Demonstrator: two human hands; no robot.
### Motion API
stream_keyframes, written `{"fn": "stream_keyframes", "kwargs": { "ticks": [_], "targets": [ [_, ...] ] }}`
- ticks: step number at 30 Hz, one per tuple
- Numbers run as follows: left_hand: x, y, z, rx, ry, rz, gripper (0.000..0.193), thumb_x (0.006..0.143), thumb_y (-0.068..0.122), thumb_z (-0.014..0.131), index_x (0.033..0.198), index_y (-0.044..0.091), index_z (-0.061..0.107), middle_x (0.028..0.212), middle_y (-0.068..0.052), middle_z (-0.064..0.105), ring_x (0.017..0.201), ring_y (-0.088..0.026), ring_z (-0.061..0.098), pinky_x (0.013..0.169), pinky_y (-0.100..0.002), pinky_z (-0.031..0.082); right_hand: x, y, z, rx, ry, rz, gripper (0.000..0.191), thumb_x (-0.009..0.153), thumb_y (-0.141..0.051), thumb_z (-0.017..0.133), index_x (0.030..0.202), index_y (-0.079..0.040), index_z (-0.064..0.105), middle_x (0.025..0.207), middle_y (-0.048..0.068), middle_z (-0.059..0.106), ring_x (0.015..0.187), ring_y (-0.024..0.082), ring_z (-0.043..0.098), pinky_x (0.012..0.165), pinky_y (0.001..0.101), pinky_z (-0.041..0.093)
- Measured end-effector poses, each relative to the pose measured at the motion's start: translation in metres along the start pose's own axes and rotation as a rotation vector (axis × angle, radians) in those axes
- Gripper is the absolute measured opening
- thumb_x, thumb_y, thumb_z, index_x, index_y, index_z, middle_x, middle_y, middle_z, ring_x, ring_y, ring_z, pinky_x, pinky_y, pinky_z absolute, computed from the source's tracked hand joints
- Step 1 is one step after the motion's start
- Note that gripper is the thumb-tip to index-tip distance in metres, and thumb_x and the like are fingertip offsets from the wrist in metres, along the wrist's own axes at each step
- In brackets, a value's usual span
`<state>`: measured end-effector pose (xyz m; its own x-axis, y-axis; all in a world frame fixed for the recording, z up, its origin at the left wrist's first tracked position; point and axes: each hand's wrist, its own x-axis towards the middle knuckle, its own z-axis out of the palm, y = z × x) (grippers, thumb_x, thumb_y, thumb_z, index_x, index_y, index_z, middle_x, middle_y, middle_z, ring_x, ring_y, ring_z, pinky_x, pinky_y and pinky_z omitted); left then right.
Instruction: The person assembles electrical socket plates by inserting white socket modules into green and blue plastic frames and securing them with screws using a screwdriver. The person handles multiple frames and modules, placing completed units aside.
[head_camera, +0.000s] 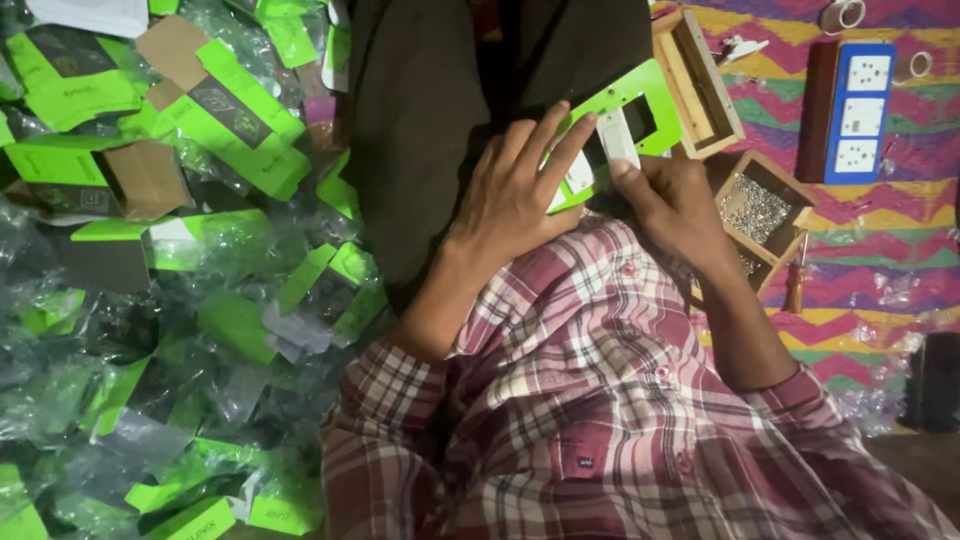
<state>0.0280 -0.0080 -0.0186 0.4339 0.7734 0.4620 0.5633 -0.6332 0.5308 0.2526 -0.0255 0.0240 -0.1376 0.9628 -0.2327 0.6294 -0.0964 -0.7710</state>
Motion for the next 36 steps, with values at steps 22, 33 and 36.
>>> {"fn": "stream_keyframes", "kwargs": {
  "ticks": [22,33,36],
  "targets": [
    [0.006,0.000,-0.005,-0.024,-0.047,0.085,0.107,0.071,0.020,0.092,0.161,0.024,0.032,0.158,-0.003,0.049,0.124,-0.026,0.053,0.101,-0.047,0.040,0.028,0.053,-0.066,-0.105,-0.681,-0.013,0.038,0.096,-0.032,0.063,0.077,0.000,0.074,0.057,-0.001,0.057,0.050,0.011,0.049,0.046,0.0315,0.039],
    [0.053,0.016,-0.009,0.024,-0.474,0.235,0.111,0.076,0.000,0.077,0.167,0.026,0.020,0.114,-0.004,0.066,0.109,-0.026,0.057,0.103,-0.048,0.040,0.062,-0.047,-0.095,-0.623,-0.870,0.177,0.036,0.091,-0.039,0.066,0.116,-0.015,0.076,0.071,0.005,0.078,0.055,0.020,0.067,0.055,0.0347,0.053],
    [0.041,0.010,-0.001,-0.106,-0.324,0.204,0.112,0.069,0.019,0.087,0.162,0.029,0.026,0.127,-0.009,0.063,0.114,-0.028,0.057,0.099,-0.054,0.039,0.066,-0.030,-0.101,-0.656,-0.537,-0.372,0.031,0.090,-0.025,0.067,0.110,-0.003,0.078,0.079,0.013,0.073,0.066,0.021,0.065,0.063,0.0343,0.049]
  ]
}}
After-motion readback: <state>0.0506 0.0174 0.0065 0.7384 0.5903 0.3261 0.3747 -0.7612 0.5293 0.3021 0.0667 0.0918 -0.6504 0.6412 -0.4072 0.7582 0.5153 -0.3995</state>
